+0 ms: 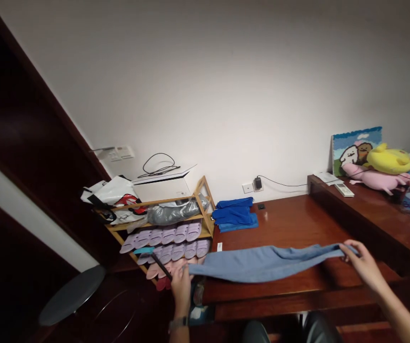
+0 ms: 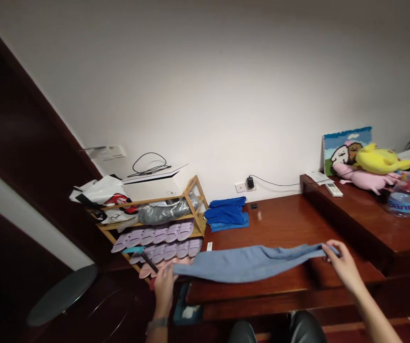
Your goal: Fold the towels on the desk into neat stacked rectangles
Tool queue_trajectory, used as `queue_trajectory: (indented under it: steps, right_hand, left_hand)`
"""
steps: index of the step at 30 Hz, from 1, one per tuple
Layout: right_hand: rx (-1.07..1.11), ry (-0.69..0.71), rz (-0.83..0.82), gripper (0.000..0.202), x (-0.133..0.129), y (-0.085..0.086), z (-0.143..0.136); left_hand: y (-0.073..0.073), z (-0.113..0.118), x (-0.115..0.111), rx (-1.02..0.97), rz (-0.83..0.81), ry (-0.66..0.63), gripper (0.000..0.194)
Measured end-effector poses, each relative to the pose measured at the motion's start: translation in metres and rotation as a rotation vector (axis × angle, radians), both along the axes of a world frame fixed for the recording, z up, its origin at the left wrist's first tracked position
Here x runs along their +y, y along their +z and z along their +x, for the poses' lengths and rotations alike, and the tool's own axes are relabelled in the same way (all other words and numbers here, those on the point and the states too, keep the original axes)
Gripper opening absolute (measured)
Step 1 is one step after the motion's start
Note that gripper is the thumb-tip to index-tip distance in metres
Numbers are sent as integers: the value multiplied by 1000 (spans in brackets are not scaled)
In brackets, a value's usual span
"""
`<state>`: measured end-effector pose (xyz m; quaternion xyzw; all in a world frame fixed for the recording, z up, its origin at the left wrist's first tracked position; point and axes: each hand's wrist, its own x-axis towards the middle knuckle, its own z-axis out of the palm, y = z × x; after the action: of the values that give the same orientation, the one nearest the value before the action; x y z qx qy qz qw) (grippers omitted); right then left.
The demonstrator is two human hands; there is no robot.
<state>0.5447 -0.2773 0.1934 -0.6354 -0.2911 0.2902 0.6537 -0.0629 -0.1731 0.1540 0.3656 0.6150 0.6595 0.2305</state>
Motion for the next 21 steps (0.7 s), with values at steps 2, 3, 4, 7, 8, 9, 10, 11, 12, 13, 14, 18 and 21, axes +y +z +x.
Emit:
queue_trajectory:
  steps: [2, 3, 4, 7, 8, 9, 10, 11, 12, 13, 14, 18, 21]
  right_hand:
    - [-73, -77, 61, 67, 2, 35, 16]
    - [-85, -115, 87, 68, 2, 49, 23]
    - [-81, -143, 107, 70, 2, 61, 29]
    - [-32, -183, 117, 66, 6, 79, 43]
    - [-14, -183, 109, 60, 10, 81, 46]
    - [7, -181, 99, 53, 16, 82, 49]
    - [29, -173, 88, 46, 23, 82, 51]
    - [49, -160, 74, 39, 32, 83, 54]
    - [63, -143, 58, 33, 42, 84, 56]
    - [68, -125, 38, 28, 54, 85, 59]
    - [64, -109, 20, 24, 66, 88, 62]
    - [-12, -72, 21, 29, 112, 109, 76]
    - [-96, -61, 65, 39, 127, 127, 86]
  left_hand:
    - [35, 1, 13, -107, 15, -61, 38]
    - [51, 2, 18, -137, 15, -88, 40]
    - [64, 4, 21, -147, 12, -106, 41]
    - [91, 16, 30, -187, 32, -176, 34]
    - [96, 21, 34, -222, 35, -196, 29]
    - [99, 27, 38, -260, 32, -215, 24]
    - [101, 33, 44, -294, 27, -230, 19]
    - [103, 40, 52, -321, 19, -241, 14]
    - [105, 47, 60, -340, 9, -246, 10]
    - [107, 53, 71, -351, 3, -250, 6]
    - [111, 59, 82, -360, 4, -252, 4]
    - [140, 75, 127, -397, 74, -248, 5]
    - [162, 74, 143, -396, 155, -247, 4]
